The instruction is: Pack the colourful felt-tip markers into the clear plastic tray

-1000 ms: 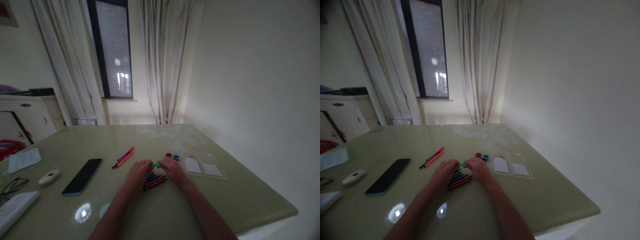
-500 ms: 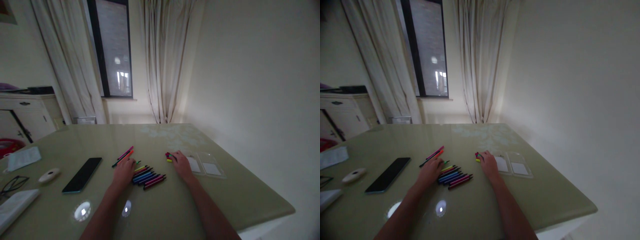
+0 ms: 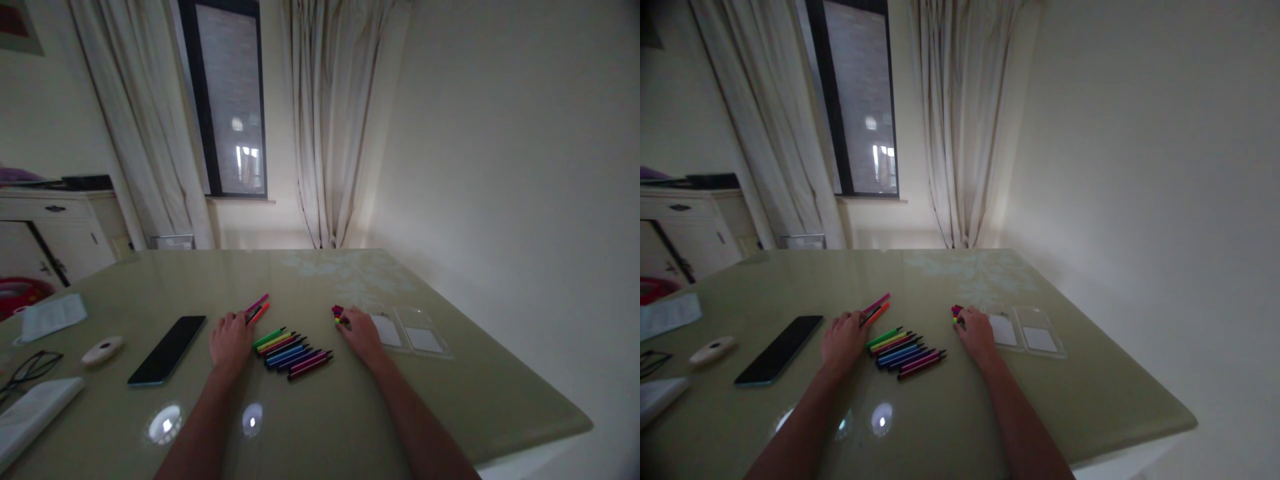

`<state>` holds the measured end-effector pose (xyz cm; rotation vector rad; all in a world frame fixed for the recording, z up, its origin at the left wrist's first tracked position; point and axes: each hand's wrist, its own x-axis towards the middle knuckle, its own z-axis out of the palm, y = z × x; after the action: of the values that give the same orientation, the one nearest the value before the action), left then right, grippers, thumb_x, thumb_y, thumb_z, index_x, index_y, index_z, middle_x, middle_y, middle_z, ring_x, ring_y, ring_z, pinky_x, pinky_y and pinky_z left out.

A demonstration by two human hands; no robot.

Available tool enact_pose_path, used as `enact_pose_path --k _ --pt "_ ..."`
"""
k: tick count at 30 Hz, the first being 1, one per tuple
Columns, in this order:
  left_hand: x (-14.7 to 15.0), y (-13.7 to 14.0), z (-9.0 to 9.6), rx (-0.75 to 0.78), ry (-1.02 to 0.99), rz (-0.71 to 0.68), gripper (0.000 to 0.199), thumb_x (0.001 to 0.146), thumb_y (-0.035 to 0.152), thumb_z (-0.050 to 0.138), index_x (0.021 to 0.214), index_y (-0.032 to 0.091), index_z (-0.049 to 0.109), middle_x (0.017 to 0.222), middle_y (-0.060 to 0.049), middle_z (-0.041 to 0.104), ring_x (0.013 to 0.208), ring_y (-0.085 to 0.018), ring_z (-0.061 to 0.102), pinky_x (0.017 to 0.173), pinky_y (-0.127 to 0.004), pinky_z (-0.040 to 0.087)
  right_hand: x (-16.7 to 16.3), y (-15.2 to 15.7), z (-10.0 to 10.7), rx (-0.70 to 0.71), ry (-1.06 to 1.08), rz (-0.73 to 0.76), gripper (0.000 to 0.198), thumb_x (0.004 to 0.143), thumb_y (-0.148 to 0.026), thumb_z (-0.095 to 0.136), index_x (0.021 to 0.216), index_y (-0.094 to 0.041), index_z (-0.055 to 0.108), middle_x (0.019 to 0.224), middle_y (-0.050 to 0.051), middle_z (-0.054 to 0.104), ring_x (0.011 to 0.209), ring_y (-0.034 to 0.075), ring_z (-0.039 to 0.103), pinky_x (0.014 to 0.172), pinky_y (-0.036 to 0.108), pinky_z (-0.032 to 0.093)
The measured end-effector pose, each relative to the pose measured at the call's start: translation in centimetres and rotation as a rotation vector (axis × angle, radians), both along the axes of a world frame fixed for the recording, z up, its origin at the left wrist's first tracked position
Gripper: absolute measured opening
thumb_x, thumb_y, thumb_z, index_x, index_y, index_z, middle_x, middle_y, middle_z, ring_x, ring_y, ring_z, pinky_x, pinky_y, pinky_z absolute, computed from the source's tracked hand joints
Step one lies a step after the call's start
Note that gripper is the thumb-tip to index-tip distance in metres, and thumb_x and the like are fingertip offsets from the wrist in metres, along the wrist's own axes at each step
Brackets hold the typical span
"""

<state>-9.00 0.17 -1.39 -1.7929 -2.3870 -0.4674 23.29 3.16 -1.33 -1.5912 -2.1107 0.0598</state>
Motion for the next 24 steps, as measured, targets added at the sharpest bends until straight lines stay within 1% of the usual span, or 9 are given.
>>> enact_pose_path --k 3,7,10,14,18,20,22,24 --pt "0.3 0.0 0.2 -0.014 -0.003 -0.024 0.033 0.100 0.034 0.045 0.113 0.016 0.069 0.118 -0.016 0.069 0.113 -0.033 0.062 0.091 -0.042 0.049 -0.3 -0.1 0.1 0.019 -0.004 -0.011 0.006 0.090 -0.021 0.069 0.094 -0.021 0.073 0.102 0.008 0.072 0.097 0.026 0.067 0.085 0.034 0.047" --pt "0.6 -0.1 0.5 -0.030 0.032 -0.058 0.032 0.101 0.027 0.039 0.114 0.020 0.068 0.116 -0.013 0.070 0.111 -0.031 0.064 0.088 -0.040 0.050 -1.0 -0.4 0.2 0.046 0.057 0.068 0.008 0.092 -0.024 0.068 0.098 -0.021 0.073 0.106 0.009 0.072 0.102 0.025 0.066 0.089 0.035 0.048" --pt "0.7 -0.2 0.6 -0.033 0.048 -0.064 0.030 0.101 0.029 0.043 0.116 0.021 0.068 0.117 -0.013 0.071 0.113 -0.031 0.063 0.089 -0.040 0.049 -1.5 -0.7 0.2 0.047 0.062 0.118 0.008 0.093 -0.023 0.068 0.098 -0.020 0.073 0.110 0.009 0.071 0.106 0.025 0.066 0.093 0.036 0.047" --pt "0.6 -0.2 0.5 -0.043 0.062 -0.059 0.028 0.099 0.030 0.048 0.115 0.020 0.069 0.118 -0.014 0.071 0.115 -0.032 0.062 0.092 -0.043 0.048 -1.9 -1.0 0.4 0.041 0.057 0.147 0.008 0.094 -0.023 0.067 0.099 -0.019 0.073 0.110 0.010 0.071 0.106 0.024 0.065 0.094 0.036 0.047" --pt "0.6 -0.2 0.5 -0.060 0.047 -0.075 0.028 0.100 0.028 0.046 0.109 0.020 0.071 0.116 -0.013 0.072 0.114 -0.032 0.063 0.094 -0.044 0.047 -2.0 -1.1 0.5 0.045 0.073 0.157 0.008 0.095 -0.023 0.067 0.098 -0.019 0.074 0.110 0.009 0.071 0.109 0.025 0.065 0.096 0.038 0.048" --pt "0.9 -0.2 0.7 -0.041 0.040 -0.102 0.028 0.100 0.026 0.045 0.107 0.021 0.072 0.118 -0.012 0.071 0.116 -0.032 0.062 0.094 -0.045 0.047 -2.0 -1.2 0.5 0.053 0.087 0.170 0.009 0.095 -0.023 0.067 0.098 -0.019 0.074 0.111 0.010 0.071 0.111 0.025 0.065 0.098 0.038 0.048" --pt "1.6 -0.3 1.1 0.010 0.001 -0.161 0.027 0.101 0.025 0.045 0.107 0.022 0.071 0.121 -0.011 0.070 0.118 -0.032 0.060 0.095 -0.044 0.046 -2.2 -1.4 0.6 0.078 0.116 0.193 0.014 0.096 -0.026 0.066 0.107 -0.020 0.074 0.114 0.010 0.071 0.112 0.026 0.064 0.099 0.039 0.048" --pt "2.7 -0.4 1.5 0.067 -0.100 -0.287 0.023 0.102 0.026 0.047 0.106 0.023 0.069 0.118 -0.008 0.072 0.116 -0.029 0.062 0.097 -0.042 0.044 -2.4 -1.6 0.6 0.114 0.151 0.243 0.028 0.098 -0.030 0.065 0.125 -0.022 0.069 0.121 0.010 0.069 0.116 0.026 0.063 0.102 0.041 0.048"
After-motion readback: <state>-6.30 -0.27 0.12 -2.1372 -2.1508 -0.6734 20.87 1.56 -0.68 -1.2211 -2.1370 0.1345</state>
